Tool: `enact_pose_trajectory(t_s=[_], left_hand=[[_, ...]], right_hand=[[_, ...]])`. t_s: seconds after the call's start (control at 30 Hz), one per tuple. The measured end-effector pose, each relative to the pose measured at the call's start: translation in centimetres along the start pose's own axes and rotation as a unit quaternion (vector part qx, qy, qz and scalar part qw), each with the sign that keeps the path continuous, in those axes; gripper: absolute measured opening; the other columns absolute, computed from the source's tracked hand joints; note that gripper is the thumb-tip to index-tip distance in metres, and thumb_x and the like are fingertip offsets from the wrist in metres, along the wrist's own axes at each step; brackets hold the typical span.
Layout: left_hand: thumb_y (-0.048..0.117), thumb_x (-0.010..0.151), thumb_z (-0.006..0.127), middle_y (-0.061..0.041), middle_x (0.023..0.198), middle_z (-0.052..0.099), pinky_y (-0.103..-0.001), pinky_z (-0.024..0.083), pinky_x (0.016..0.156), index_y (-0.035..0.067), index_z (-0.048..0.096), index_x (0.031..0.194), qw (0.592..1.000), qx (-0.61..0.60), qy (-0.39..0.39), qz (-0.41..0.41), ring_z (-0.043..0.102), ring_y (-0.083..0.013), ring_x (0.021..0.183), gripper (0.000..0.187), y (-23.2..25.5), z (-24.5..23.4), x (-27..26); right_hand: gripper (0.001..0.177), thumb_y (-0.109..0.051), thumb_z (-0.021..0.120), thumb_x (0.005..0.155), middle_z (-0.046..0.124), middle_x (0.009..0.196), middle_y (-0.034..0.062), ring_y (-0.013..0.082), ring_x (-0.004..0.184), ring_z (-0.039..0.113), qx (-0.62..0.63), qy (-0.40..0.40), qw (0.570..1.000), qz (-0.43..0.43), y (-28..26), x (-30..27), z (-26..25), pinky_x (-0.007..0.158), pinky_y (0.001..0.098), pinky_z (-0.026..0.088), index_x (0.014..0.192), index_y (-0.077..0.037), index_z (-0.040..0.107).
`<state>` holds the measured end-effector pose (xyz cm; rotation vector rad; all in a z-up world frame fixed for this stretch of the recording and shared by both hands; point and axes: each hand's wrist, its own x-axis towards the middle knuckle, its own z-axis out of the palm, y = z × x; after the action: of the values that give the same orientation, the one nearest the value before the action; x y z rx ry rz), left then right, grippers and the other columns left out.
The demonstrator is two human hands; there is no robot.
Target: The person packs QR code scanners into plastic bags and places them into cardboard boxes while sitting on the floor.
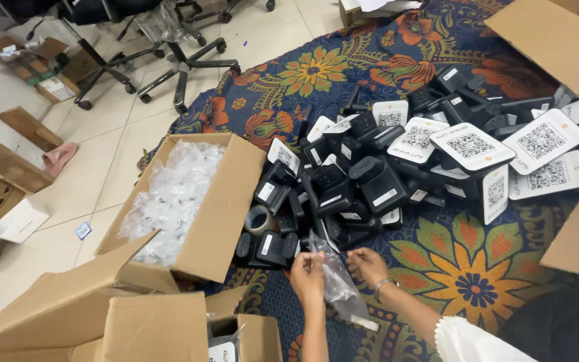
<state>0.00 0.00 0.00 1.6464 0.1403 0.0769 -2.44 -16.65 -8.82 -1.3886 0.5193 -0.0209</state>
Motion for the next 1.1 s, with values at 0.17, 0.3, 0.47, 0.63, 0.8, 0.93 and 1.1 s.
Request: enact_pose_trajectory(t_s=[0.17,0.3,0.47,0.63,0.8,0.93,1.1], left_hand=[[0.018,0.09,0.077,0.0,0.071,0.067,-0.023,0.046,0.052,0.003,0.065,0.087,0.988,-0.094,-0.098,-0.069,0.058,-0.0063,0.06,0.02,-1.9,2.3,-1.0],[0.018,0.085,0.077,0.003,0.073,0.067,-0.024,0.053,0.054,0.007,0.063,0.087,0.975,0.012,-0.202,-0.095,0.062,-0.0074,0.06,0.018,2.7,5.8,-5.5],[0.015,0.08,0.083,-0.001,0.072,0.066,-0.025,0.049,0.057,0.005,0.064,0.084,0.967,0.012,-0.256,-0.007,0.059,-0.0089,0.062,0.022,-0.5,9.0,-7.9],[0.02,0.079,0.085,-0.001,0.071,0.069,-0.026,0.051,0.062,0.003,0.065,0.078,0.964,0.083,-0.235,0.095,0.061,-0.0092,0.063,0.026,-0.8,12.3,-9.5],[0.025,0.094,0.07,-0.003,0.068,0.069,-0.03,0.048,0.057,0.004,0.072,0.09,0.974,0.096,-0.201,0.036,0.059,-0.0104,0.06,0.022,0.5,14.0,-10.1],[0.023,0.093,0.067,-0.007,0.072,0.073,-0.033,0.05,0.056,0.004,0.073,0.096,0.973,0.114,-0.189,0.063,0.064,-0.0169,0.06,0.02,3.4,13.1,-9.9],[0.017,0.09,0.07,-0.02,0.085,0.073,-0.04,0.052,0.063,0.001,0.073,0.097,0.947,0.206,-0.141,0.203,0.07,-0.0349,0.072,0.018,7.3,11.9,-9.1]], right_hand=[[0.04,-0.038,0.065,0.096,0.076,0.101,0.0107,0.0195,0.083,0.073,0.23,0.109,0.958,0.134,1.1,1.6,-2.8,0.075,0.0341,0.061,0.113,-0.002,0.065],[0.043,-0.044,0.065,0.097,0.072,0.096,0.0116,0.022,0.077,0.069,0.308,0.242,0.919,0.056,5.0,3.4,-10.8,0.071,0.0376,0.06,0.11,-0.003,0.061],[0.055,-0.056,0.063,0.1,0.067,0.094,0.0098,0.0212,0.074,0.064,0.346,0.295,0.89,-0.034,-1.3,2.4,-21.1,0.064,0.0352,0.054,0.113,-0.003,0.059],[0.071,-0.062,0.06,0.093,0.07,0.104,0.0203,0.0262,0.085,0.072,0.34,0.271,0.898,-0.07,-17.4,-0.7,-23.5,0.069,0.0406,0.064,0.122,0.003,0.054],[0.047,-0.02,0.069,0.092,0.066,0.112,0.0239,0.0318,0.097,0.073,0.212,0.214,0.952,-0.059,-20.7,4.3,-25.9,0.067,0.0416,0.064,0.117,0.016,0.053],[0.04,-0.015,0.066,0.097,0.065,0.115,0.0256,0.0339,0.099,0.069,0.193,0.211,0.951,-0.116,-22.2,-0.7,-24.1,0.073,0.0462,0.063,0.117,0.017,0.054],[0.042,-0.023,0.06,0.097,0.072,0.121,0.0126,0.0198,0.102,0.071,0.265,0.052,0.956,-0.117,-19.4,-12.0,-23.6,0.081,0.0415,0.061,0.131,0.003,0.059]])
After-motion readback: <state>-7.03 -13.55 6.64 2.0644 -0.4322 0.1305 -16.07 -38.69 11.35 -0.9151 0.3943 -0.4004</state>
